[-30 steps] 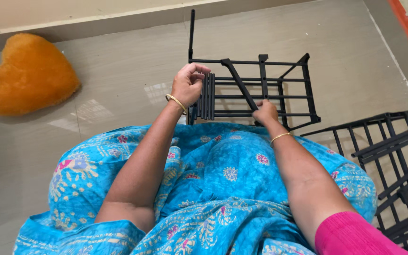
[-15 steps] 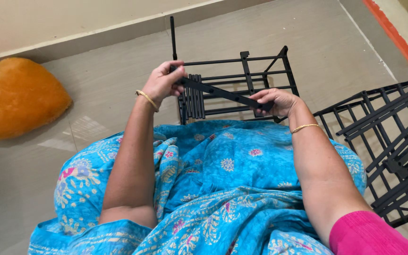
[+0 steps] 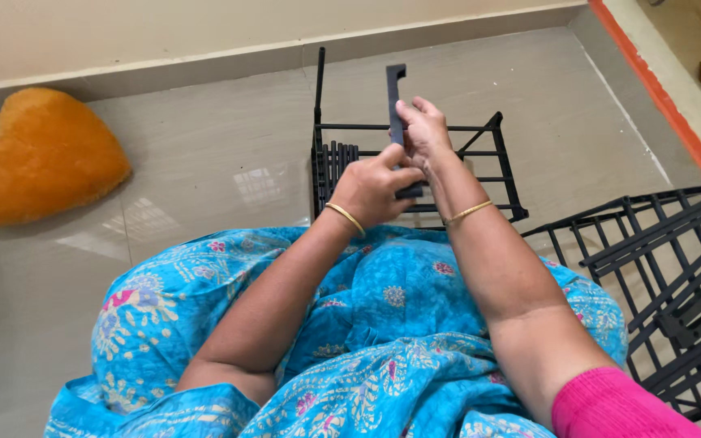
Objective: The person assembles a black metal rack by inserting horizontal bars into vertical supports and connecting side frames. They handle multiple bars and frame sections, aligning and securing them by hand to form a complete structure.
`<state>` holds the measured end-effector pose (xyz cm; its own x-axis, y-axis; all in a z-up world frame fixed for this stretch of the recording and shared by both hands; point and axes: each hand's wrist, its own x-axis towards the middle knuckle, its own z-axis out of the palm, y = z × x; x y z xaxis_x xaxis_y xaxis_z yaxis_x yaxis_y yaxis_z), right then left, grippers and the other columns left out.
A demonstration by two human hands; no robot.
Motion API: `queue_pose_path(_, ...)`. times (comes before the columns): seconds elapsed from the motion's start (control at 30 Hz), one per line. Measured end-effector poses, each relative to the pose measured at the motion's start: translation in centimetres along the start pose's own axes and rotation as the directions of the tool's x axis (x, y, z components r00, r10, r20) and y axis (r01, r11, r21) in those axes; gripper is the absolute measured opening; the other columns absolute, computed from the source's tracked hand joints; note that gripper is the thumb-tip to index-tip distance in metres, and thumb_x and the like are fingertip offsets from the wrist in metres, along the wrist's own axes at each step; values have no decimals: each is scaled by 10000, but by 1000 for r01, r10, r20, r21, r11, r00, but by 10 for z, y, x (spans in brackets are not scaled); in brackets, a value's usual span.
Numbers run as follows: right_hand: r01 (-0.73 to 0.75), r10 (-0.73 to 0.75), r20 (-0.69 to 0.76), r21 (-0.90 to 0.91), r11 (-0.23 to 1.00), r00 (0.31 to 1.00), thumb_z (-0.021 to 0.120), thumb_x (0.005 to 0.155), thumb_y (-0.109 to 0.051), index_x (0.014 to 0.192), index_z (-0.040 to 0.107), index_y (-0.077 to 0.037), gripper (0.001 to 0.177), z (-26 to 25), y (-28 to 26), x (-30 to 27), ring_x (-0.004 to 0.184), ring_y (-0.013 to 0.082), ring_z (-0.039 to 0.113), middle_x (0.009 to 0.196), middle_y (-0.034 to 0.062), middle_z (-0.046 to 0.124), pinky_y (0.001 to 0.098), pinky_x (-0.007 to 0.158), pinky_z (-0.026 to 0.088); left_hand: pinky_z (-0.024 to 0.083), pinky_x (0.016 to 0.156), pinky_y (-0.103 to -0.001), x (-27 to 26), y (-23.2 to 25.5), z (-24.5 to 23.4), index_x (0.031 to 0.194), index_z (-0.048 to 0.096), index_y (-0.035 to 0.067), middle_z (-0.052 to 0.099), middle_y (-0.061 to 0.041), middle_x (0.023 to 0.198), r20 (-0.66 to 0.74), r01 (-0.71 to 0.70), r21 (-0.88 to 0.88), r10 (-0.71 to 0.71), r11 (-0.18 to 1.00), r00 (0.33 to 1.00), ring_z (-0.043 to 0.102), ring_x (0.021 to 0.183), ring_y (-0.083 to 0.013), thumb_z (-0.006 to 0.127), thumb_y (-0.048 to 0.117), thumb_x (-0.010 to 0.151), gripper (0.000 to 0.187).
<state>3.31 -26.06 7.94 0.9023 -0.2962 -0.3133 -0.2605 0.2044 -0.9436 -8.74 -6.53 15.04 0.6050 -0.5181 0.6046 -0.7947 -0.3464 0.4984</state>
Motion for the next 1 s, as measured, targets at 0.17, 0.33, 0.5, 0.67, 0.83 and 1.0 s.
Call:
queue_pose_path(0.17, 282, -187, 245, -451, 847, 951, 674, 973, -145, 1377, 606, 19, 440, 20, -19, 17, 815, 124, 685, 991, 82, 763, 266, 680, 556, 566, 871, -446, 5, -7, -16, 1186, 680, 139, 548, -133, 1260, 135, -9, -255, 44, 967, 990, 671, 1030, -343, 963, 279, 612, 655)
queue_pose_path(0.33, 436, -290, 325, -666, 605, 900, 649, 960, -208, 1327, 673, -49, 400, 44, -24, 24, 852, 134, 659, 1023, 86, 754, 292, 736, 525, 534, 952, -454, -9, -61, -39, 1309, 550, 121, 486, -161, 1342, 373, 513, 80, -502, 855, 780, 600, 1153, -398, 1037, 264, 408, 1034)
queue_pose_path(0.5, 550, -353, 436, -754, 358, 828, 640, 951, -235, 1351, 631, -72, 431, 73, -26, 36, 1094, 263, 701, 1195, 156, 722, 352, 939, 524, 557, 945, -378, -35, -115, -28, 1225, 698, 182, 696, -94, 1241, 691, 628, 17, -463, 778, 555, 675, 1122, -251, 955, 316, 634, 659)
queue_pose_path(0.67, 596, -385, 490, -768, 234, 783, 639, 960, -240, 1334, 645, -85, 405, 90, -24, 39, 1157, 353, 647, 1242, 185, 681, 414, 970, 506, 614, 734, -323, -47, -135, 1, 1064, 795, 108, 783, -44, 964, 771, 788, -298, -351, 538, 531, 714, 846, -157, 803, 209, 865, 223)
queue_pose_path(0.83, 496, -302, 437, -855, 153, 847, 615, 987, -258, 1272, 674, -131, 318, 94, -25, 33, 1075, 394, 653, 1097, 205, 694, 475, 907, 515, 652, 740, -275, -52, -141, 13, 1066, 772, 78, 783, -20, 951, 787, 830, -376, -330, 413, 521, 753, 840, -104, 806, 109, 846, 225)
queue_pose_path(1.0, 512, -320, 453, -850, 126, 832, 626, 961, -261, 1289, 672, -151, 349, 95, -27, 26, 1011, 402, 663, 1023, 209, 696, 489, 862, 523, 650, 736, -282, -56, -144, 20, 1091, 766, 88, 783, -24, 959, 777, 838, -400, -347, 371, 525, 748, 834, -110, 777, 109, 869, 223)
